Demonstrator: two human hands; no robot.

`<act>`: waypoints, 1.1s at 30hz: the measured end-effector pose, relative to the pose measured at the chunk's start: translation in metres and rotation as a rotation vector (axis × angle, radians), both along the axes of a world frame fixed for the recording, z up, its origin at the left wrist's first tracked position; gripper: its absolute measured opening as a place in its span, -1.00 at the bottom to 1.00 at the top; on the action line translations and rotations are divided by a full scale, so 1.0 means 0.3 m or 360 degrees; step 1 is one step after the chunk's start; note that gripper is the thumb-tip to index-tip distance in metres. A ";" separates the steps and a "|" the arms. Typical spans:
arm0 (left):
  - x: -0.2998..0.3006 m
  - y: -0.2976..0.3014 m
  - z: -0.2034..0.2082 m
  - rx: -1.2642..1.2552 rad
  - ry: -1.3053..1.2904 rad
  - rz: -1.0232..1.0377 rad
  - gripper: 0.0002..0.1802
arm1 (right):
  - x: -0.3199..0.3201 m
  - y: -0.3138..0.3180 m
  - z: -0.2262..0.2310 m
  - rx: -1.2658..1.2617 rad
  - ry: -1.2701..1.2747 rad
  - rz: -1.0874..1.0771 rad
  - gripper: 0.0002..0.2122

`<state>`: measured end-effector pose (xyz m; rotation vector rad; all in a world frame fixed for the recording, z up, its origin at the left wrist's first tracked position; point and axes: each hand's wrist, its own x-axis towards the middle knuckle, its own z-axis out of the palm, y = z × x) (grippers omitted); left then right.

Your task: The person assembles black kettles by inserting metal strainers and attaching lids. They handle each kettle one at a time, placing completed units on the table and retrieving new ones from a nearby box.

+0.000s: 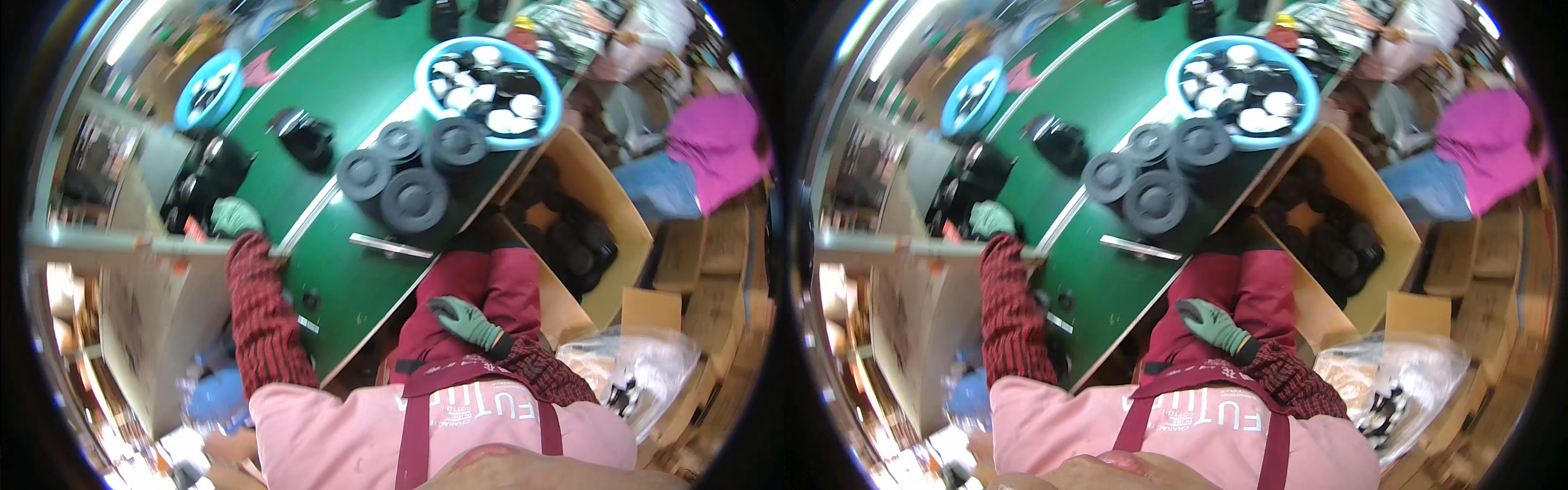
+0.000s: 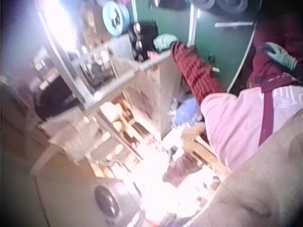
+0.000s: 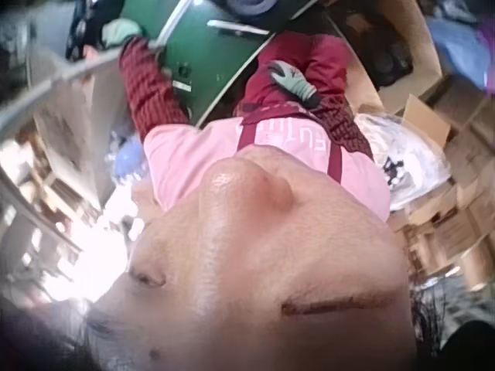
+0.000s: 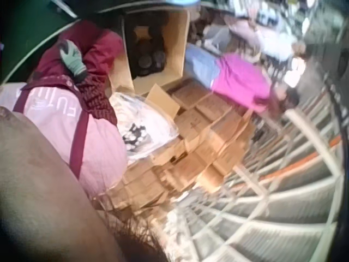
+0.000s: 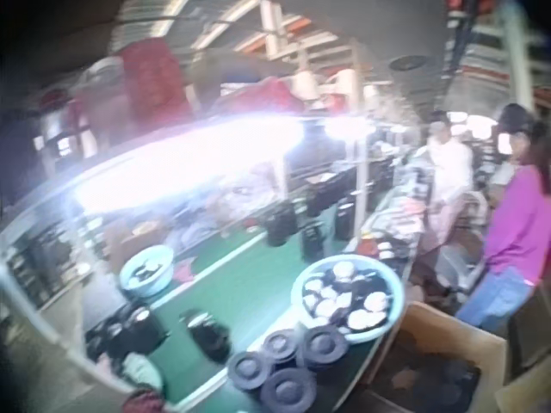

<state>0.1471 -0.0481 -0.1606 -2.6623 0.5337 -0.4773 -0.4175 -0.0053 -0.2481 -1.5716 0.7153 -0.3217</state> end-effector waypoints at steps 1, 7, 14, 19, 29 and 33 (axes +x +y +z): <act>0.007 0.044 -0.027 -0.0147 -0.0093 -0.0186 -0.77 | 0.003 0.000 -0.002 0.0092 0.0030 -0.0014 -0.66; -0.085 0.110 -0.048 -0.0207 0.0143 -0.0836 -0.74 | -0.030 0.004 0.031 -0.0259 0.0079 0.0235 -0.65; -0.388 0.372 0.348 -0.0356 0.0583 -0.1958 -0.45 | 0.012 0.044 0.237 -0.0695 0.0015 0.0305 -0.56; -0.768 0.540 0.640 -0.0039 0.0896 -0.2311 -0.77 | 0.170 -0.016 0.501 -0.1747 -0.0159 0.0251 -0.15; -0.969 0.682 0.660 -0.0945 0.1607 -0.1951 -0.10 | -0.039 -0.047 0.618 -0.1083 -0.0744 -0.0003 -0.48; -1.077 0.642 0.437 -0.0762 0.1533 -0.2395 -0.02 | -0.141 -0.024 0.548 0.0194 -0.0701 -0.0551 -0.62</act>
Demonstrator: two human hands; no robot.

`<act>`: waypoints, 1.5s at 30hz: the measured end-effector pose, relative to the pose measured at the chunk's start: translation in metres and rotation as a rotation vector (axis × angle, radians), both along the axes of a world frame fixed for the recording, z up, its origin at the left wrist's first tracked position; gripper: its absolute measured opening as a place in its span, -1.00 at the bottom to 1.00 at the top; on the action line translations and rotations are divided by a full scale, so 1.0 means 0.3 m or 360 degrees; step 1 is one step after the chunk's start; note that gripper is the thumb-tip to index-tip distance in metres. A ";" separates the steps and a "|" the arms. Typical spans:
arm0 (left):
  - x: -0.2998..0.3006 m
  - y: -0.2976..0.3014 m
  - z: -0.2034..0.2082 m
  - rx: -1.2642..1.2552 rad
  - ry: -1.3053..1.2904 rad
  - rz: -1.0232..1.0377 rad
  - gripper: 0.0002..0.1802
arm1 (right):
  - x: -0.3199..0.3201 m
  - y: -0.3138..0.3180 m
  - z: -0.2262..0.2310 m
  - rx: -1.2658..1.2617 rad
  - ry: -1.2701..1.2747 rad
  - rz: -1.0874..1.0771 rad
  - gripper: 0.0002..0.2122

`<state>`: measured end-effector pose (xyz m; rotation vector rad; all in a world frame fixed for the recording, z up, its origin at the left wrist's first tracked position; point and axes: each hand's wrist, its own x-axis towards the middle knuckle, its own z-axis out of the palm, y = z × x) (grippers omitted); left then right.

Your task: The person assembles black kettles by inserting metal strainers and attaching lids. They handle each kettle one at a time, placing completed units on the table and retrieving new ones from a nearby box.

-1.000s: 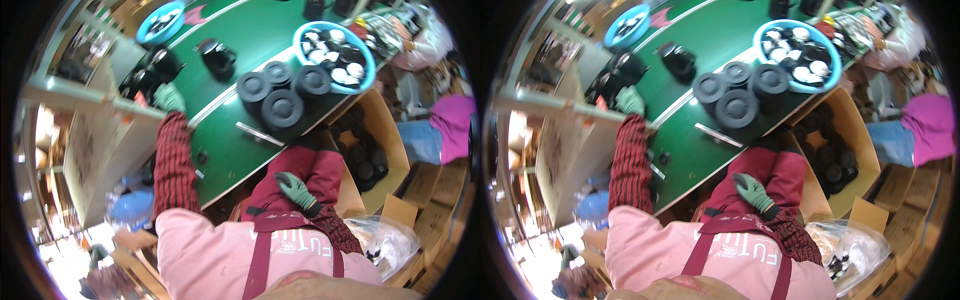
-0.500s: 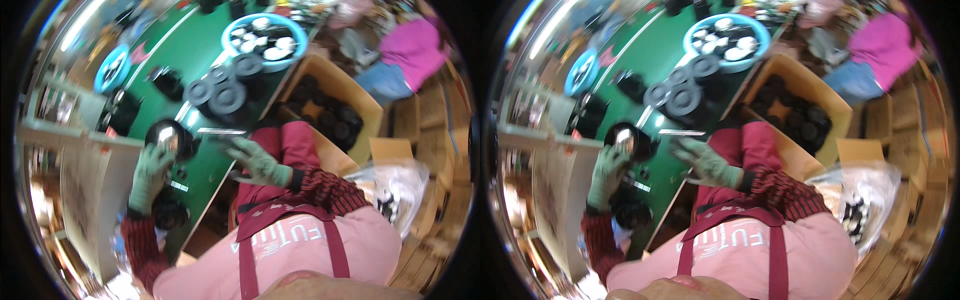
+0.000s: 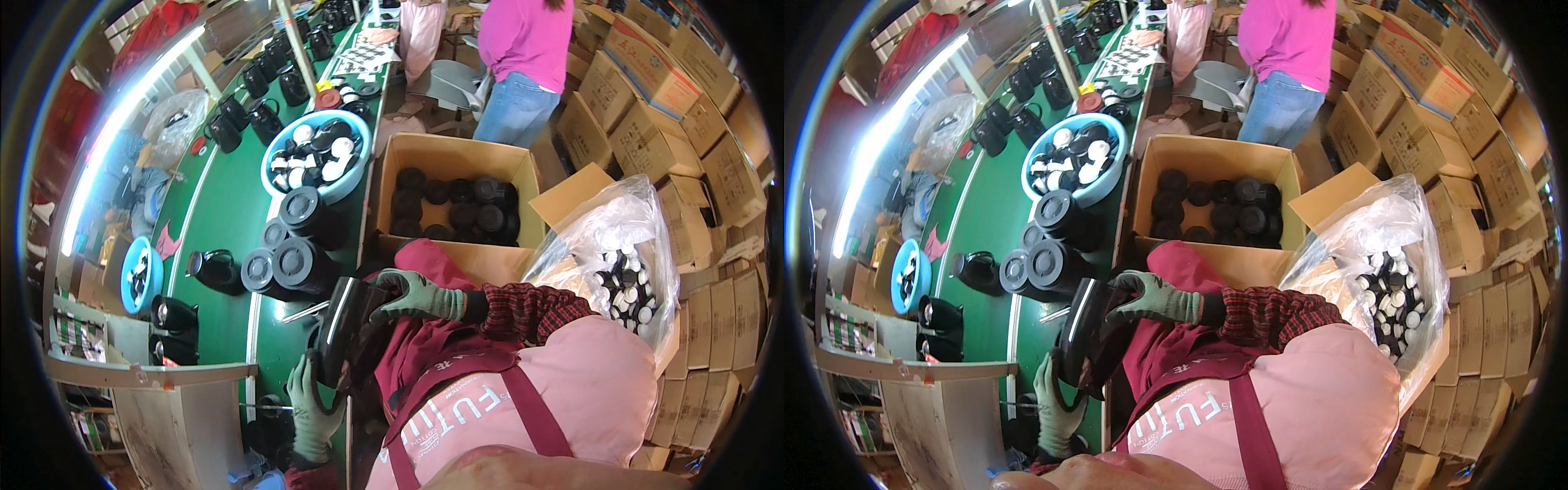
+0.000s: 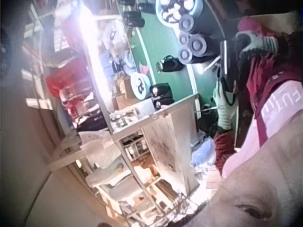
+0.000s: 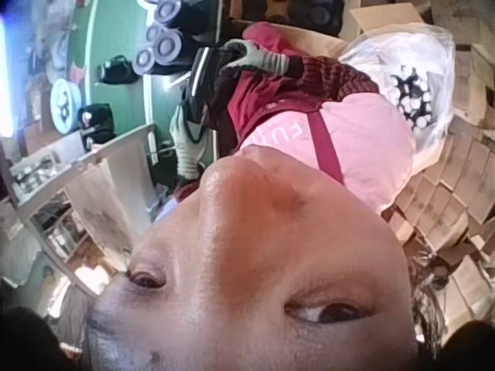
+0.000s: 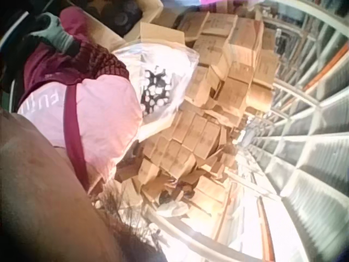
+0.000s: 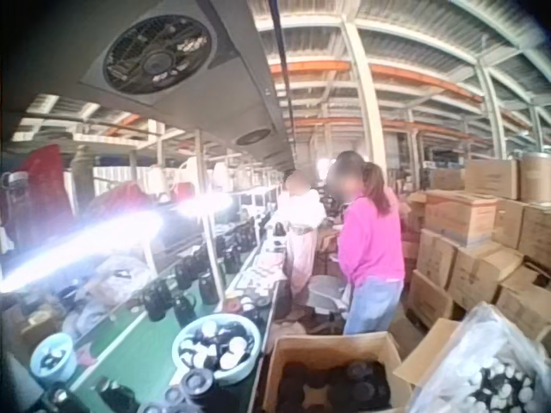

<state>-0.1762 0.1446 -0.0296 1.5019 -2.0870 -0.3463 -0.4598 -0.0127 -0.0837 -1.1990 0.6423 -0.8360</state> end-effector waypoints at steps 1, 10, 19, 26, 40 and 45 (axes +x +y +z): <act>-0.023 -0.017 -0.050 -0.0097 -0.0117 0.0079 0.03 | -0.020 0.005 -0.013 -0.0004 0.0101 0.0039 -0.64; -0.059 0.013 -0.322 0.0866 0.1523 0.0217 -0.42 | -0.177 0.054 -0.073 0.0700 -0.0119 0.0340 -0.69; -0.090 0.076 -0.313 0.0992 0.1826 0.0104 -0.45 | -0.200 0.027 -0.052 0.0276 0.0309 0.0591 -0.59; 0.002 0.218 -0.670 0.1082 0.1827 0.0450 -0.40 | -0.003 -0.025 -0.030 -0.0096 0.0678 0.0820 -0.63; 0.047 0.082 -0.650 0.0850 0.0921 0.0802 -0.39 | 0.727 -0.500 -0.167 -0.1732 0.2215 0.0524 0.02; 0.071 0.089 -0.643 0.0836 0.0857 0.0814 -0.39 | 0.667 -0.502 -0.128 -0.1954 0.1913 0.0384 -0.09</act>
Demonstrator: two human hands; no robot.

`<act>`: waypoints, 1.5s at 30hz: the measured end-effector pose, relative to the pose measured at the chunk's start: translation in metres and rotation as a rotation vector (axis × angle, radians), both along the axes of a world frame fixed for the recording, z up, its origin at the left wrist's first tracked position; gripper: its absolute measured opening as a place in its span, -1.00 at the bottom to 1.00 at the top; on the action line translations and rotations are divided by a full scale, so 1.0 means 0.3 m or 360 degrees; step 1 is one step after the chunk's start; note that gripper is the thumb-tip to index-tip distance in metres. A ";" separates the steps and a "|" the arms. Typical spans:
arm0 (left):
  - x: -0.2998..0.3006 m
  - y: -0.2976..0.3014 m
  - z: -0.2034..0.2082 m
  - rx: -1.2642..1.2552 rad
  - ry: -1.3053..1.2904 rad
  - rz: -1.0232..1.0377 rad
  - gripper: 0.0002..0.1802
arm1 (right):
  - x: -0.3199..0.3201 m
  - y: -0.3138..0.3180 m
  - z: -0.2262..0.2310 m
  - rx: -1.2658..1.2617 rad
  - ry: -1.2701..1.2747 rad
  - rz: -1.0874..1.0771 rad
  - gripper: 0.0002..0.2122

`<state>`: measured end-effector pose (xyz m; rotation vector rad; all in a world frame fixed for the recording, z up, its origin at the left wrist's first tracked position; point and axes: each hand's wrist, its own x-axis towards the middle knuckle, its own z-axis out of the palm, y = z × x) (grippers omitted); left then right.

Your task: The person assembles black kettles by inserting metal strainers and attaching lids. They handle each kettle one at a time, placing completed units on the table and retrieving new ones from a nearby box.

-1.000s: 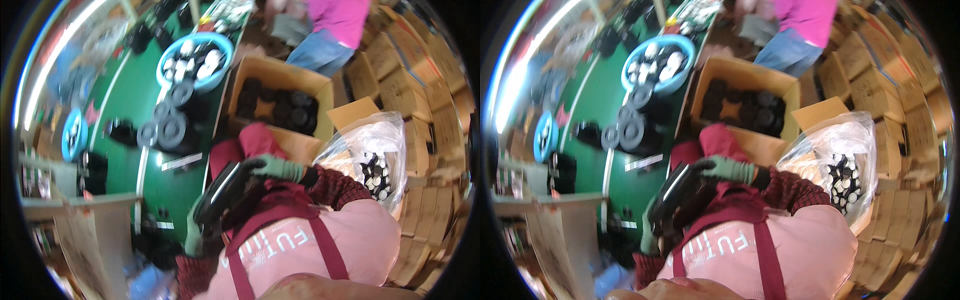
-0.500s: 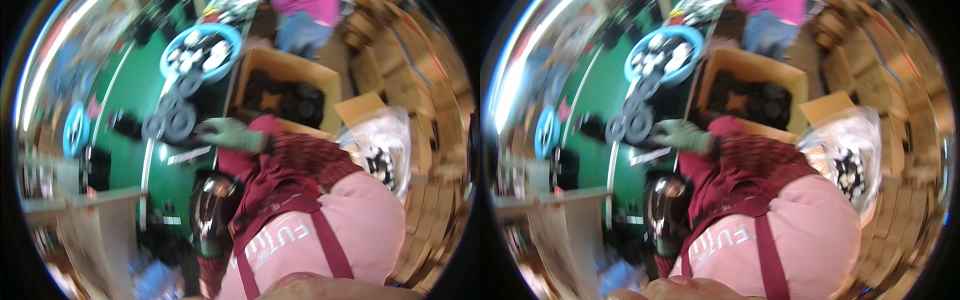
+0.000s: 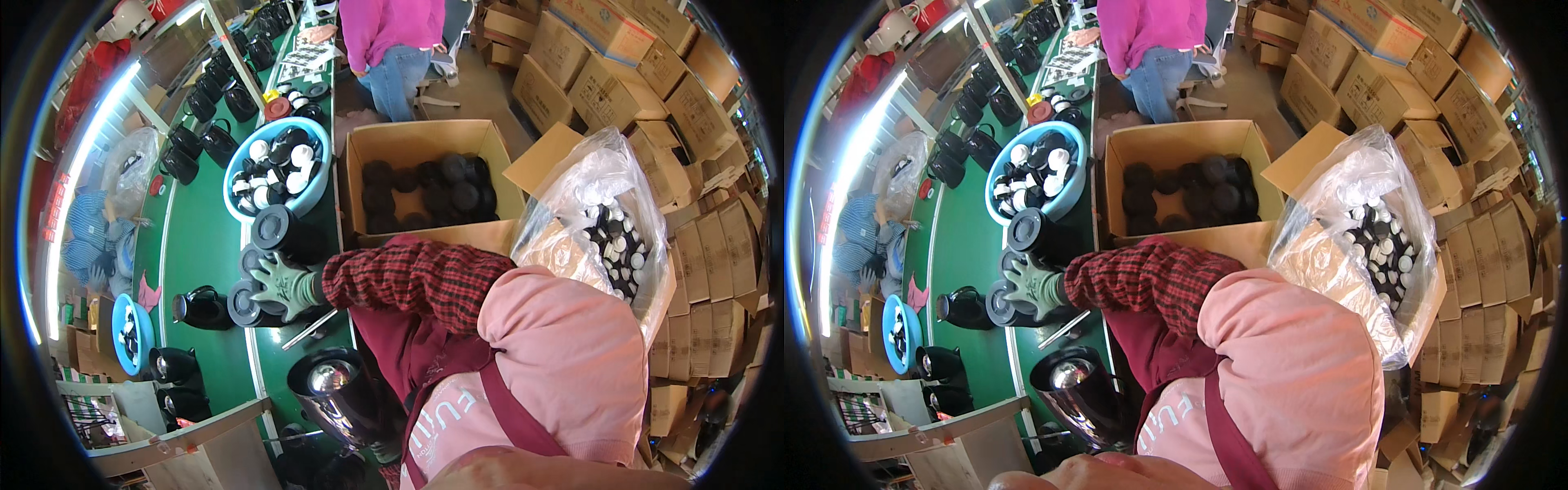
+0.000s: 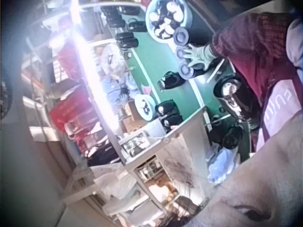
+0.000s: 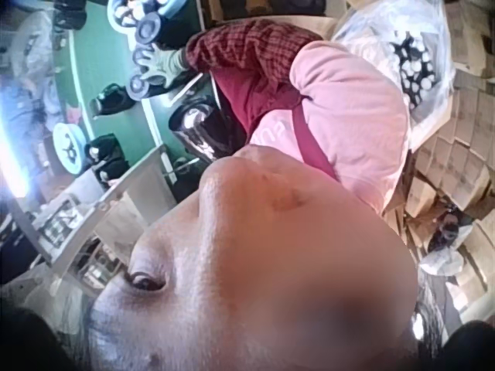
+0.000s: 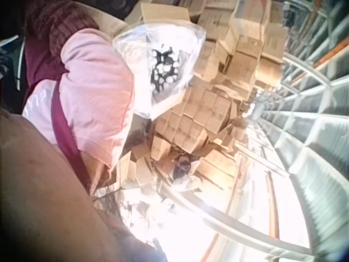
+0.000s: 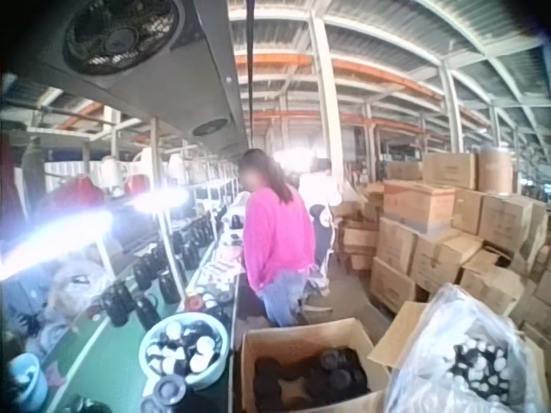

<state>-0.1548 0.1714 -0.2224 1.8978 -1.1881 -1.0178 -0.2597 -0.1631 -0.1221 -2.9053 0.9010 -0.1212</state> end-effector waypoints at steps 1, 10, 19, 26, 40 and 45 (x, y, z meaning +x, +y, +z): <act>0.005 0.000 0.007 -0.0016 -0.0015 -0.0007 -0.39 | -0.022 0.015 0.026 -0.0084 -0.0157 -0.0054 -0.04; 0.040 0.141 0.022 0.0037 -0.0238 -0.0082 -0.38 | -0.464 0.351 0.156 0.2030 -0.2118 0.0277 -0.19; 0.055 0.092 0.073 0.0168 -0.0797 -0.0658 -0.37 | -0.581 0.436 0.126 0.1370 -0.1871 0.0310 -0.20; 0.015 -0.063 0.116 0.0323 -0.1109 -0.0737 -0.38 | -0.586 0.463 0.084 0.1179 -0.1928 0.0218 -0.26; -0.025 -0.219 0.269 -0.0238 -0.0586 -0.0248 -0.42 | -0.792 0.294 0.059 0.3592 -0.0376 -0.0575 -0.30; -0.075 -0.245 0.353 -0.0466 -0.0541 -0.0207 -0.43 | -0.767 0.388 0.051 0.1474 -0.1567 0.0107 -0.14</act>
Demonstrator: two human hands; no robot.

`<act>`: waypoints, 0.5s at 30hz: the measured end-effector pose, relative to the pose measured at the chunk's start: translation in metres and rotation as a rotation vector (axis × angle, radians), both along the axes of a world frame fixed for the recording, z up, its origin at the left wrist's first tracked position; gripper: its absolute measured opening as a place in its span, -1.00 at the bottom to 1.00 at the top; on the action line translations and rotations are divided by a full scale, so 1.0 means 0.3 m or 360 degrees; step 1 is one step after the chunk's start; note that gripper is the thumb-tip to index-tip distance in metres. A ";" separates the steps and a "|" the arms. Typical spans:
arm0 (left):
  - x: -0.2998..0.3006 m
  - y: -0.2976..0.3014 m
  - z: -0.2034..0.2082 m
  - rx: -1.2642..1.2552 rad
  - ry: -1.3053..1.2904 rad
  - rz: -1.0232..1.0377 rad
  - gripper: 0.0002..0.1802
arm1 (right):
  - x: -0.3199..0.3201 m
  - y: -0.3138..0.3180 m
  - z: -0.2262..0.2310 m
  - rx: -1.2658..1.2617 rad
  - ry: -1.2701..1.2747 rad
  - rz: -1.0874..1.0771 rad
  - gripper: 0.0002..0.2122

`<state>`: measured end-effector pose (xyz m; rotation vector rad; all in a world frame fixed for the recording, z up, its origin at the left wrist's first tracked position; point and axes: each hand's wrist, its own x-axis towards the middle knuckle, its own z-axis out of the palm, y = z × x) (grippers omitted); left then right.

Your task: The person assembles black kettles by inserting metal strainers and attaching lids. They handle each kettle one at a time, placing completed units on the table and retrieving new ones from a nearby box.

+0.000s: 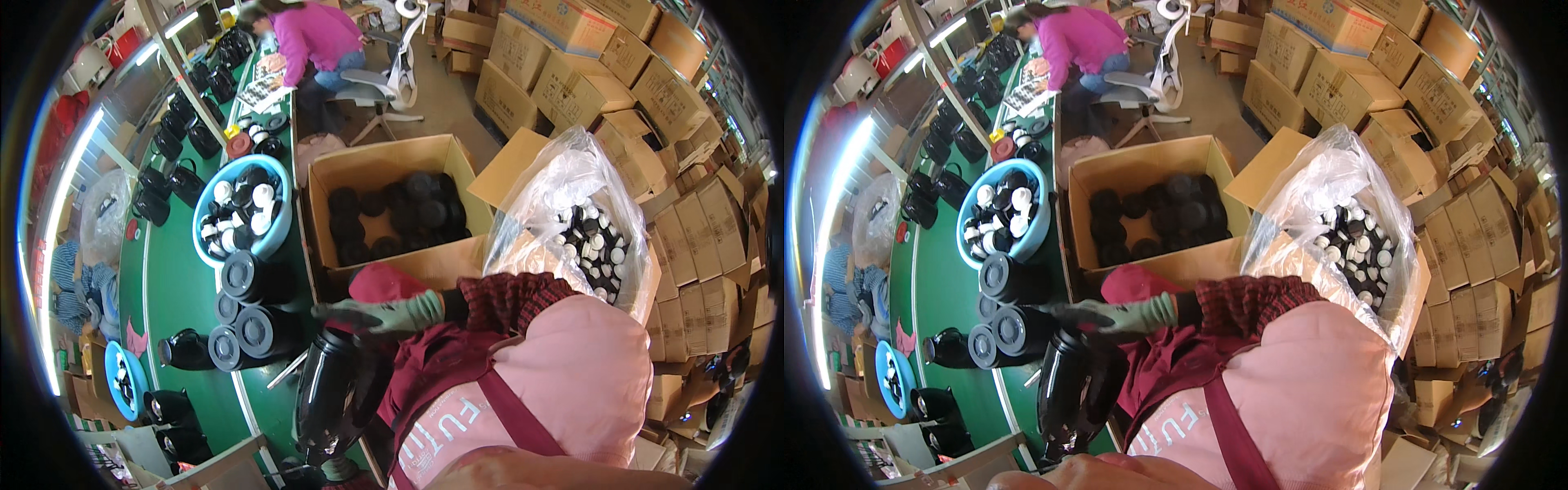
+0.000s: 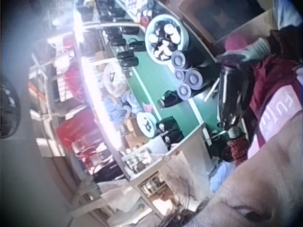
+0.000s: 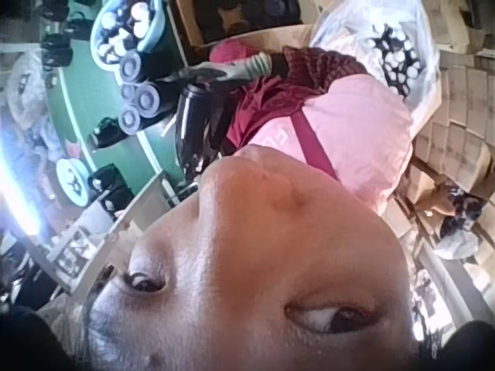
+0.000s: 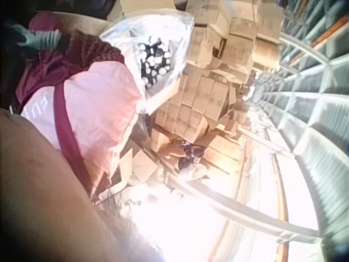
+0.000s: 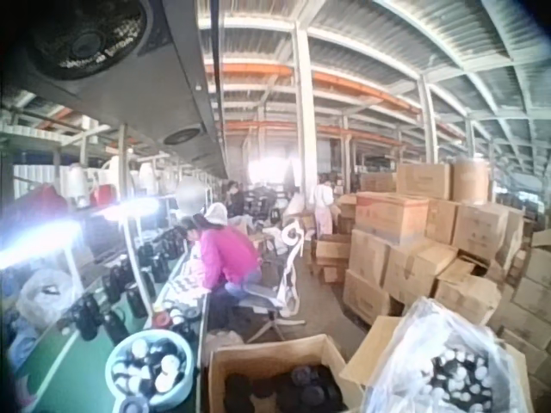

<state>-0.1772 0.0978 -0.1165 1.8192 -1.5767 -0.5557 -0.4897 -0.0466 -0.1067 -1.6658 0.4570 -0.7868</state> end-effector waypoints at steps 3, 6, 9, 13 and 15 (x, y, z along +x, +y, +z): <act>-0.022 -0.009 0.031 -0.0137 -0.0029 -0.0045 -0.44 | 0.046 0.054 -0.012 0.0089 -0.0555 0.0062 -0.22; -0.038 -0.016 0.056 -0.0261 -0.0081 -0.0093 -0.44 | 0.091 0.028 -0.047 0.1216 -0.1069 0.0327 -0.35; -0.065 -0.025 0.100 -0.0343 -0.0125 -0.0155 -0.45 | 0.096 0.011 -0.078 0.1316 -0.0948 0.0333 -0.38; -0.094 -0.029 0.208 -0.0496 -0.0231 -0.0282 -0.46 | 0.101 0.056 -0.033 0.0792 -0.0786 0.0021 -0.41; -0.073 -0.028 0.240 -0.0614 -0.0335 -0.0399 -0.46 | 0.094 0.080 0.021 0.0578 -0.0865 -0.0117 -0.43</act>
